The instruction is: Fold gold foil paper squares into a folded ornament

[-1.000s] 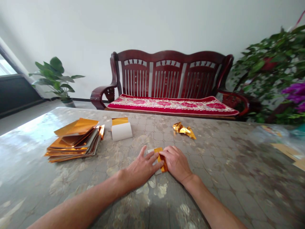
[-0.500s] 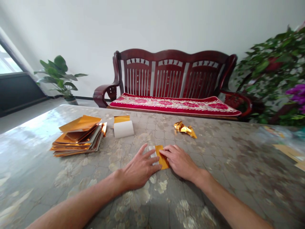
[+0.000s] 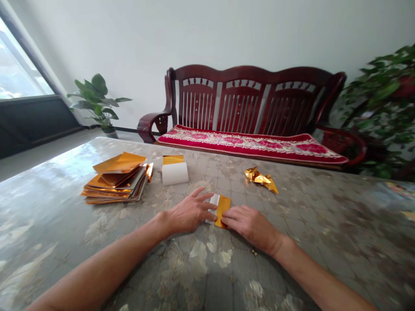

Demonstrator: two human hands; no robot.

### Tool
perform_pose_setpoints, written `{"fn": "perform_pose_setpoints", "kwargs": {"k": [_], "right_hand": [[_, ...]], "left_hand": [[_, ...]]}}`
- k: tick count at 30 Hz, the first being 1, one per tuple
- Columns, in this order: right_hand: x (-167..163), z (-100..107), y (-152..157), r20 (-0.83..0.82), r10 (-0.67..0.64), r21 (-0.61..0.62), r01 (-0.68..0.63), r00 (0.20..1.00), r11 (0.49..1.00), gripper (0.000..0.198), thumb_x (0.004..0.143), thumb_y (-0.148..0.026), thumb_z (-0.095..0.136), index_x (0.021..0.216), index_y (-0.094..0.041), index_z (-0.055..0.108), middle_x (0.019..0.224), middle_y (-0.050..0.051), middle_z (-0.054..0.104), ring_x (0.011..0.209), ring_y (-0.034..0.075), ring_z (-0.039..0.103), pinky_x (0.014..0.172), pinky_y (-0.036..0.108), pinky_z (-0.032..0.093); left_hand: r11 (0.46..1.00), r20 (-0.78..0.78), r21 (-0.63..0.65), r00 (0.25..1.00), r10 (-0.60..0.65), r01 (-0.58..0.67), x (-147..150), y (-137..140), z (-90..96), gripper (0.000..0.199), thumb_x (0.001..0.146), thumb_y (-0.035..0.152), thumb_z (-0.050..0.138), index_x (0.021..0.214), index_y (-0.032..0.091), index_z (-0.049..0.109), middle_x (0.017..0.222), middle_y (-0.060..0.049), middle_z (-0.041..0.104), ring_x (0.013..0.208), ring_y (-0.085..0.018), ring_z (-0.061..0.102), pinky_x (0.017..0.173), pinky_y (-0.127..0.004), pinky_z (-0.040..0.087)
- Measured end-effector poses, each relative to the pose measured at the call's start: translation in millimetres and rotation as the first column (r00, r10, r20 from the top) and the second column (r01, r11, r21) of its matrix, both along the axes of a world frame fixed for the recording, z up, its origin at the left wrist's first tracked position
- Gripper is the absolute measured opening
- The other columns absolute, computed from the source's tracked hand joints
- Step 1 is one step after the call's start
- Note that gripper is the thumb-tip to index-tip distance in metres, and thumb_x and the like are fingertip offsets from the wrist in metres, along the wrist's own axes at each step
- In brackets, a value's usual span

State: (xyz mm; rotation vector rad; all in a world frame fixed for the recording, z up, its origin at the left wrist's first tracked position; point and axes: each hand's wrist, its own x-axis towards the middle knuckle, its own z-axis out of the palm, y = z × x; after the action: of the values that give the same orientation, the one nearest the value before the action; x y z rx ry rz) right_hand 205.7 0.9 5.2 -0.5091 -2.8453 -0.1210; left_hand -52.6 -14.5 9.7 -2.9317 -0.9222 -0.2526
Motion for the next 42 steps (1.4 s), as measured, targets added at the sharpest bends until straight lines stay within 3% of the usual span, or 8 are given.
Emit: {"fn": "perform_pose_setpoints", "kwargs": {"k": [4, 8, 11, 19, 24, 28, 34, 42], "right_hand": [[-9.2, -6.6, 1.0, -0.018, -0.016, 0.100, 0.017, 1.000, 0.995, 0.021, 0.100, -0.019, 0.046, 0.103, -0.018, 0.067, 0.088, 0.007, 0.069, 0.084, 0.017, 0.062, 0.070, 0.029, 0.042], [-18.4, -11.5, -2.6, -0.014, -0.094, 0.155, 0.095, 0.995, 0.983, 0.022, 0.099, -0.017, 0.045, 0.097, -0.017, 0.067, 0.083, 0.006, 0.067, 0.077, 0.018, 0.060, 0.067, 0.030, 0.040], [-20.6, -10.6, -5.7, -0.012, -0.127, 0.156, 0.127, 0.992, 0.980, 0.021, 0.099, -0.017, 0.045, 0.099, -0.018, 0.067, 0.083, 0.006, 0.067, 0.078, 0.017, 0.060, 0.067, 0.030, 0.039], [-22.0, -12.6, -8.6, 0.009, -0.059, 0.288, 0.053, 0.998, 0.956, 0.022, 0.098, -0.013, 0.044, 0.095, -0.016, 0.066, 0.078, 0.005, 0.066, 0.070, 0.017, 0.059, 0.061, 0.032, 0.035], [-21.4, -13.5, -8.5, -0.019, -0.136, 0.217, 0.136, 0.991, 0.967, 0.019, 0.098, -0.014, 0.047, 0.093, -0.017, 0.065, 0.079, 0.004, 0.067, 0.073, 0.017, 0.060, 0.064, 0.032, 0.036], [-18.4, -7.2, -6.0, 0.031, -0.090, 0.145, 0.084, 0.995, 0.986, 0.015, 0.097, -0.015, 0.051, 0.097, -0.019, 0.065, 0.086, 0.004, 0.068, 0.079, 0.017, 0.062, 0.065, 0.030, 0.036], [-22.6, -6.9, -6.0, 0.034, -0.043, 0.232, 0.034, 0.998, 0.972, 0.015, 0.094, -0.013, 0.052, 0.083, -0.018, 0.061, 0.076, 0.002, 0.064, 0.068, 0.018, 0.057, 0.060, 0.033, 0.030], [-25.2, -14.3, -3.5, -0.104, -0.157, 0.151, 0.171, 0.982, 0.974, 0.017, 0.095, -0.017, 0.051, 0.080, -0.019, 0.058, 0.074, 0.001, 0.062, 0.068, 0.017, 0.053, 0.064, 0.032, 0.029]], "left_hand": [[0.998, 0.011, 0.048, 1.000, 0.026, -0.026, 3.7, 3.3, 2.4, 0.028, 0.090, 0.016, 0.057, 0.111, 0.031, 0.069, 0.126, -0.003, 0.065, 0.135, -0.026, 0.041, 0.112, -0.048, 0.028], [0.996, -0.006, 0.020, 0.997, 0.083, -0.083, 8.2, -1.0, 3.7, 0.024, 0.093, 0.020, 0.055, 0.114, 0.024, 0.065, 0.114, -0.007, 0.067, 0.116, -0.023, 0.052, 0.097, -0.036, 0.041], [0.992, -0.005, -0.015, 0.992, 0.129, -0.129, 9.7, -4.6, 2.2, 0.025, 0.095, 0.019, 0.052, 0.117, 0.023, 0.062, 0.106, -0.006, 0.065, 0.103, -0.020, 0.055, 0.090, -0.032, 0.043], [0.989, 0.023, -0.049, 0.990, 0.142, -0.141, 9.1, -5.1, 0.2, 0.026, 0.095, 0.016, 0.049, 0.116, 0.024, 0.062, 0.106, -0.005, 0.063, 0.099, -0.020, 0.054, 0.086, -0.031, 0.044], [0.987, -0.011, -0.064, 0.989, 0.147, -0.148, 10.1, -9.3, 6.2, 0.026, 0.092, 0.016, 0.050, 0.114, 0.023, 0.061, 0.099, -0.004, 0.062, 0.093, -0.020, 0.056, 0.083, -0.032, 0.044], [0.984, -0.038, -0.063, 0.986, 0.163, -0.165, 11.3, -10.3, 7.6, 0.023, 0.092, 0.016, 0.050, 0.111, 0.024, 0.060, 0.099, -0.003, 0.062, 0.092, -0.020, 0.056, 0.082, -0.032, 0.043], [0.983, -0.047, -0.071, 0.985, 0.164, -0.167, 12.3, -9.2, 6.6, 0.025, 0.090, 0.014, 0.052, 0.112, 0.023, 0.059, 0.098, -0.003, 0.062, 0.091, -0.020, 0.056, 0.081, -0.033, 0.042], [0.985, 0.029, -0.020, 0.985, 0.173, -0.172, 12.5, -11.4, 2.2, 0.019, 0.096, 0.027, 0.048, 0.108, 0.025, 0.063, 0.094, -0.002, 0.064, 0.089, -0.019, 0.059, 0.085, -0.035, 0.040]]}}
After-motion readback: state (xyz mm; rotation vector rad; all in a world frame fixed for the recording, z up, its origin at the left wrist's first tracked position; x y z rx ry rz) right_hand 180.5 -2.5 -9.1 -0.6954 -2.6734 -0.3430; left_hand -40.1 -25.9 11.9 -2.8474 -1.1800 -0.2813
